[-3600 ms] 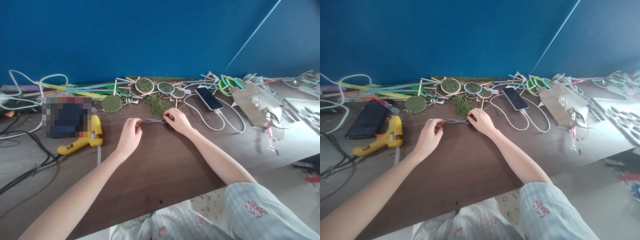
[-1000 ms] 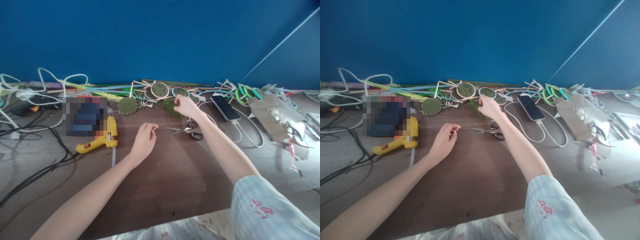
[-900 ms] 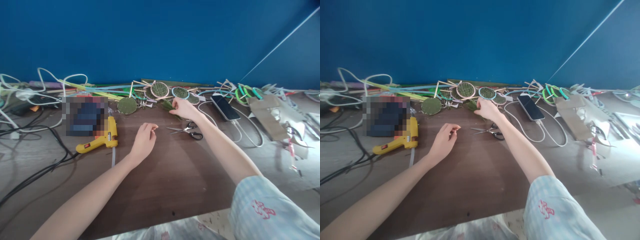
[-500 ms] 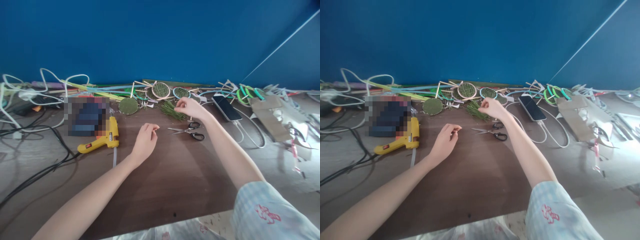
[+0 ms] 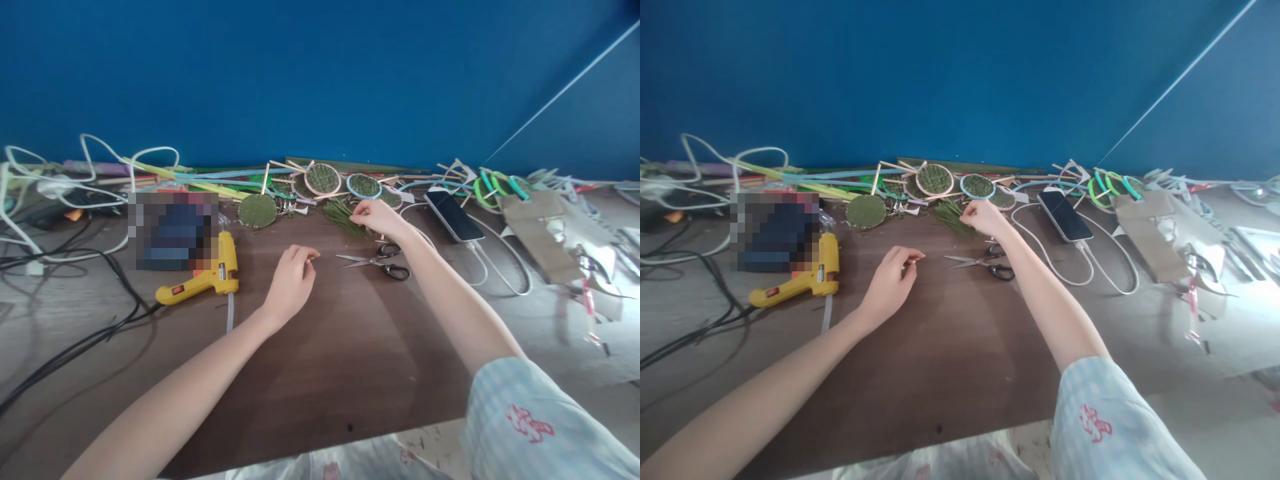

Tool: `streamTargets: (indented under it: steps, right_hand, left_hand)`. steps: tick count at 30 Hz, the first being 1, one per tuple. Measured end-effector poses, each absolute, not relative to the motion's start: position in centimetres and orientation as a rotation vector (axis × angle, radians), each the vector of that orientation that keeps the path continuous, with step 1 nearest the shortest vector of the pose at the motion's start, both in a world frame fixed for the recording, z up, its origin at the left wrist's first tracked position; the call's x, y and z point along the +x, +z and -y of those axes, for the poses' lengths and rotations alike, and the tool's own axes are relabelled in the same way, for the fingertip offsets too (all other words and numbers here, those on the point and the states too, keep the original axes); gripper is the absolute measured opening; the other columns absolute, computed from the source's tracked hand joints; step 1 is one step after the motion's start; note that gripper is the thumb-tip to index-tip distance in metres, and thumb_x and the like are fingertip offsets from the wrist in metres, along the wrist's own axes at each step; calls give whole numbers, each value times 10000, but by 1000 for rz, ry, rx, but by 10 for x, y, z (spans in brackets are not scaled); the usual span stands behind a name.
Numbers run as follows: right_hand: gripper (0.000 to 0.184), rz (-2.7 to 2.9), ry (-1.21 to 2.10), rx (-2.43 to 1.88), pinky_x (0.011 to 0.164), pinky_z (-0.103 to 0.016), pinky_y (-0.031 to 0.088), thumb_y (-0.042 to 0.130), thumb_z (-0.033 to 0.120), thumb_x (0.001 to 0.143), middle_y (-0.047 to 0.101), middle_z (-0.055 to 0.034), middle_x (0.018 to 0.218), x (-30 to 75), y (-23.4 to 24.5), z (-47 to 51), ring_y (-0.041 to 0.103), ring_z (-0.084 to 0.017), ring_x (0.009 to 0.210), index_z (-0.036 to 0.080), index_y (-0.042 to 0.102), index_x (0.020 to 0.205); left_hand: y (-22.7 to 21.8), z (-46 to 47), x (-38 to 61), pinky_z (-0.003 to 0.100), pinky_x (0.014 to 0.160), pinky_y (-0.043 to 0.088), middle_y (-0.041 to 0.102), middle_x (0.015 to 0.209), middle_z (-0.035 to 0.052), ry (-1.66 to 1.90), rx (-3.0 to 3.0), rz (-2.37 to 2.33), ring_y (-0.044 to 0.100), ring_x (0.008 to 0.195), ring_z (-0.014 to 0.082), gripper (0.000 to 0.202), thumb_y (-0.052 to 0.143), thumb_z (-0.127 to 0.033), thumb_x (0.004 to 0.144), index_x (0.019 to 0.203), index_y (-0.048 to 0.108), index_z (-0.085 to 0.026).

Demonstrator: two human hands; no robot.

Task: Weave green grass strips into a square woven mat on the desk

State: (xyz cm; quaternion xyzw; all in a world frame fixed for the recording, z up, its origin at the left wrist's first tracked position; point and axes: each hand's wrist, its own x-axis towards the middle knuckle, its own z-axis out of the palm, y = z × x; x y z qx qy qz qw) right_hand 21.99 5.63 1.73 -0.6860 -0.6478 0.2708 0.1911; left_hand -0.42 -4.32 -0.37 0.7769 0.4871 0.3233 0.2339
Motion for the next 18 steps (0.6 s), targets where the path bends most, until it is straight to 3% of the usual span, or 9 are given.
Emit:
streamTargets:
  steps: [9,18]
  right_hand:
    - [122,1882,607,-1984,608,-275,391,653,251,655,589,-10,662,210,26,-49,523,-128,600,159,592,708]
    - [123,1687,623,-1927,577,-271,354,651,218,642,522,17,585,213,23,-55,462,-108,548,163,541,628]
  left_hand:
    - [-5,43,-4,329,782,474,572,929,54,897,2129,-1334,556,882,169,226,398,-29,797,901,543,-168]
    - [-3,43,-3,325,786,469,576,930,61,880,2109,-1344,554,892,170,219,403,-26,799,900,551,-154]
